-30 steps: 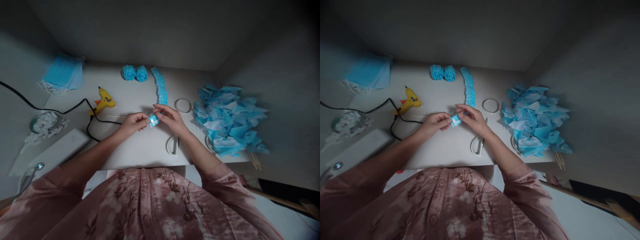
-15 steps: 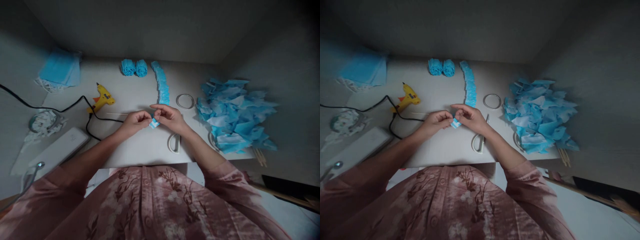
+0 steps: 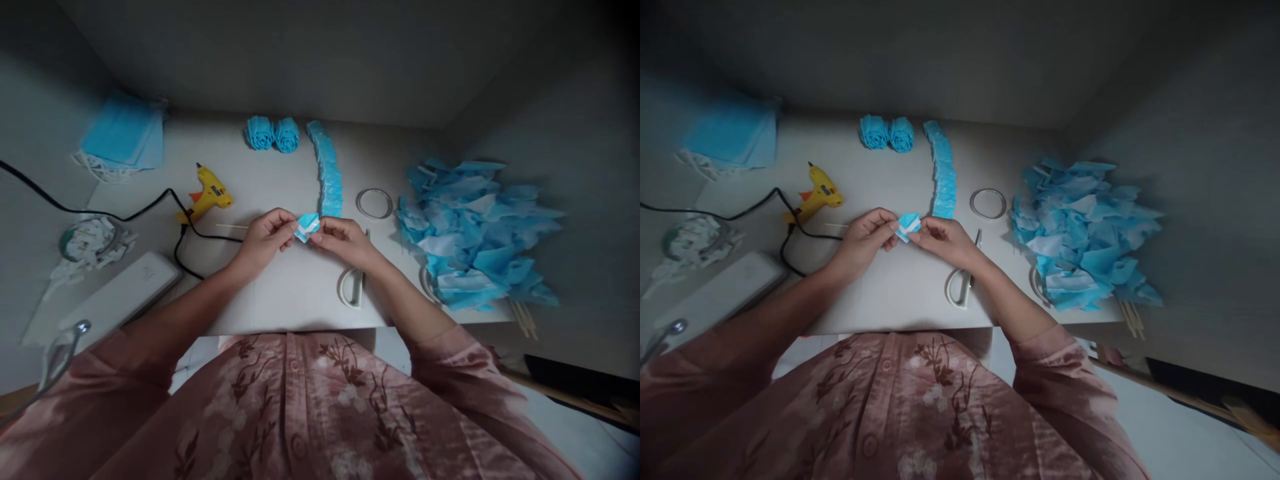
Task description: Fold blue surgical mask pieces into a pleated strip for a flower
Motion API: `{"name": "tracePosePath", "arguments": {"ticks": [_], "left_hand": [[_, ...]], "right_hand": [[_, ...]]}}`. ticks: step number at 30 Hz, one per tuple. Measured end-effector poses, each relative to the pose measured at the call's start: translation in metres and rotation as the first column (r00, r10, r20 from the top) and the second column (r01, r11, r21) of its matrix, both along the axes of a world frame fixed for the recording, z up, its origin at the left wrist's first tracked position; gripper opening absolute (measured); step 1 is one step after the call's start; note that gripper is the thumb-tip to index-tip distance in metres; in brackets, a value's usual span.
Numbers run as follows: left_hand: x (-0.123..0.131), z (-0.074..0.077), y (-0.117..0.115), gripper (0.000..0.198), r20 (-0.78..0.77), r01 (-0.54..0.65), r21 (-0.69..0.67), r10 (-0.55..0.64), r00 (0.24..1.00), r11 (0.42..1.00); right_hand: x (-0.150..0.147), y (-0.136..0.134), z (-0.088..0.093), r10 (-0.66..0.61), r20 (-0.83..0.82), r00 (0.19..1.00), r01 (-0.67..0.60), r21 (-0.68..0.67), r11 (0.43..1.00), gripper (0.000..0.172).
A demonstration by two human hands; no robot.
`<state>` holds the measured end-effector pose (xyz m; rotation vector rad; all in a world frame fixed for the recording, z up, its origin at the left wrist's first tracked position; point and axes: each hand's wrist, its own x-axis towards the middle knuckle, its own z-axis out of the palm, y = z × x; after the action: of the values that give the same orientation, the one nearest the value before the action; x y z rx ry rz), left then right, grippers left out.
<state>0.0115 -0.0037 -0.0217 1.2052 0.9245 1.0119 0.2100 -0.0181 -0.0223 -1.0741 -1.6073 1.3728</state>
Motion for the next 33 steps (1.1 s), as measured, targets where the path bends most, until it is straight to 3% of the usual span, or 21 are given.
{"name": "tracePosePath", "arguments": {"ticks": [9,16,29,33], "left_hand": [[0.0,0.0,-0.001,0.016,-0.002,0.053,-0.055,-0.053,0.999,0.997],[-0.005,0.0,0.005,0.019,0.042,0.073,-0.114,-0.068,0.997,0.991],[-0.007,0.001,0.004,0.019,-0.029,0.129,-0.177,-0.136,0.99,0.976],[-0.007,0.001,0.004,0.019,-0.078,0.125,-0.128,-0.136,0.988,0.984]], "right_hand": [[0.002,0.002,-0.005,0.006,0.091,0.996,-0.01,0.044,0.999,0.044],[0.002,0.0,0.004,0.029,0.005,1.0,-0.029,-0.005,1.0,0.039],[0.002,0.005,0.005,-0.283,-0.136,0.949,0.276,-0.068,0.959,0.043],[0.004,0.004,0.004,-0.166,-0.131,0.977,0.162,-0.037,0.986,0.038]]}}
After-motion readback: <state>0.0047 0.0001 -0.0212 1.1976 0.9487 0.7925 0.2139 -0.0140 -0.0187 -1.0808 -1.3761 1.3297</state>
